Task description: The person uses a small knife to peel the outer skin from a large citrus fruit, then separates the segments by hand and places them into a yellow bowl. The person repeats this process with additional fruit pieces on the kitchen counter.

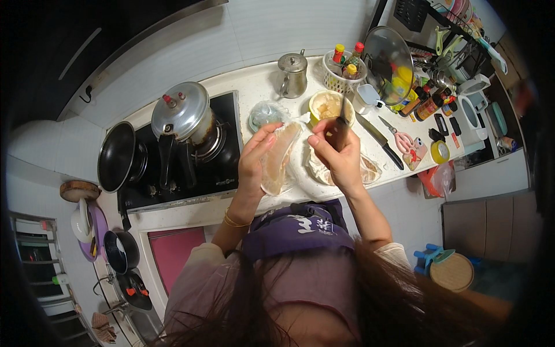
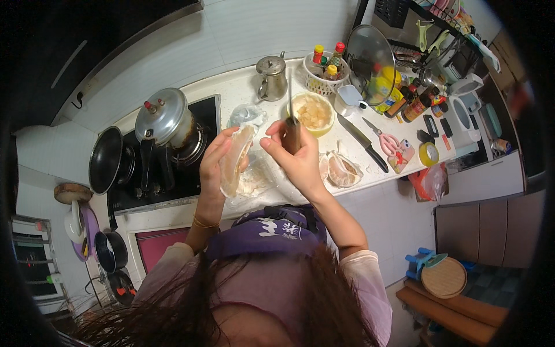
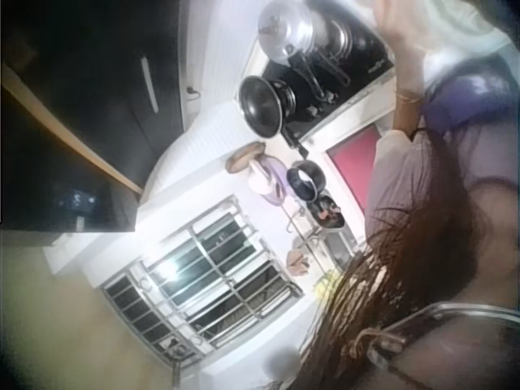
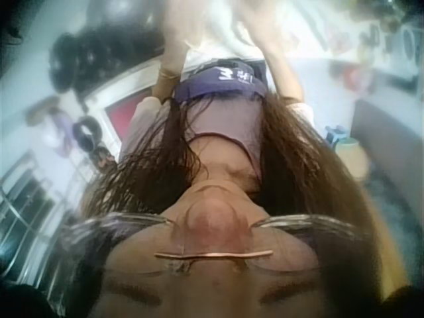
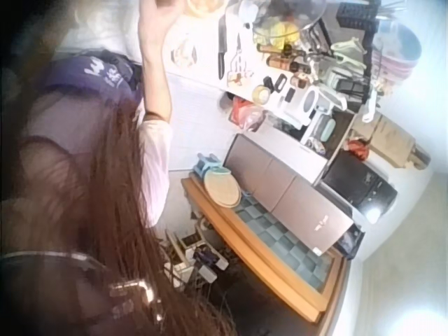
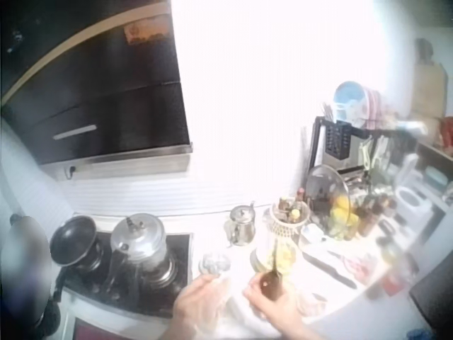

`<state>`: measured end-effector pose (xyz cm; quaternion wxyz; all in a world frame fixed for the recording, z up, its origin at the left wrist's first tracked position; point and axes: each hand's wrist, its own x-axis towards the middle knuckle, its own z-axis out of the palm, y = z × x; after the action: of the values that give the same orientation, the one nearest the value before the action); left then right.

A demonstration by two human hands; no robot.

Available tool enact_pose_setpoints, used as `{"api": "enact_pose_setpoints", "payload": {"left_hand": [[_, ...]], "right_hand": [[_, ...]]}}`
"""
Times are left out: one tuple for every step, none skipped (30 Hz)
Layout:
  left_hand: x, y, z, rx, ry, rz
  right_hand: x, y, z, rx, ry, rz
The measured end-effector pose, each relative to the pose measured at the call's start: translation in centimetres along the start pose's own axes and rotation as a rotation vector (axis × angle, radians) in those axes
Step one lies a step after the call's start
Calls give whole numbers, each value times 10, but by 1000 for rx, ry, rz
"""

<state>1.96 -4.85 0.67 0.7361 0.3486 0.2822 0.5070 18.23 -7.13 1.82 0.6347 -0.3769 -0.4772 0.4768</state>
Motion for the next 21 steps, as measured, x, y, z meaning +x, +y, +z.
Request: {"api": "enact_pose_setpoints", "payload": {"left_hand": [[0, 1, 1, -4, 8, -31], [3, 0, -3, -35, -36, -74], [9, -4, -10, -65, -81, -117], [13, -8, -16, -95, -126, -161], [15, -12, -18, -118, -132, -190], [17, -15, -19, -139, -142, -220], [18, -18, -21, -161, -153, -251], [20, -20, -23, -182, -202, -275], [22, -22, -28, -204, -250, -299], [23, -23, -30, -226, -298, -324], [24, -24, -31, -231, -293, -355], [24, -25, -32, -236, -286, -384], [24, -26, -34, -241, -279, -412], [25, -26, -35, -256, -297, -447], [26, -25, -37, -271, -317, -484], [27, -23, -37, -286, -336, -520], [26, -20, -36, -323, -389, -501], [25, -13, -30, -358, -443, -481], [24, -10, -26, -393, -498, -460], [23, -12, -25, -409, -475, -383], [19, -16, -22, -426, -449, -304]], "right_hand": [[1, 3, 2, -85, 31, -140], [3, -4, -3, -195, 4, -127], [5, -10, -6, -291, -46, -161], [8, -14, -8, -387, -95, -194], [12, -16, -10, -483, -145, -228], [15, -15, -12, -517, -171, -274], [18, -12, -18, -513, -213, -250], [20, -6, -24, -508, -256, -227], [22, -4, -29, -502, -298, -201], [23, -4, -29, -443, -317, -123], [25, -7, -30, -484, -337, -89], [26, -9, -31, -524, -360, -56], [26, -11, -33, -564, -382, -22], [26, -10, -34, -601, -386, 4], [26, -9, -35, -639, -386, 31], [26, -8, -36, -678, -386, 58], [25, -8, -36, -615, -363, 100], [24, -8, -37, -553, -339, 141], [23, -7, -38, -490, -314, 180], [22, -3, -40, -465, -275, 147], [21, 3, -41, -439, -239, 115]]}}
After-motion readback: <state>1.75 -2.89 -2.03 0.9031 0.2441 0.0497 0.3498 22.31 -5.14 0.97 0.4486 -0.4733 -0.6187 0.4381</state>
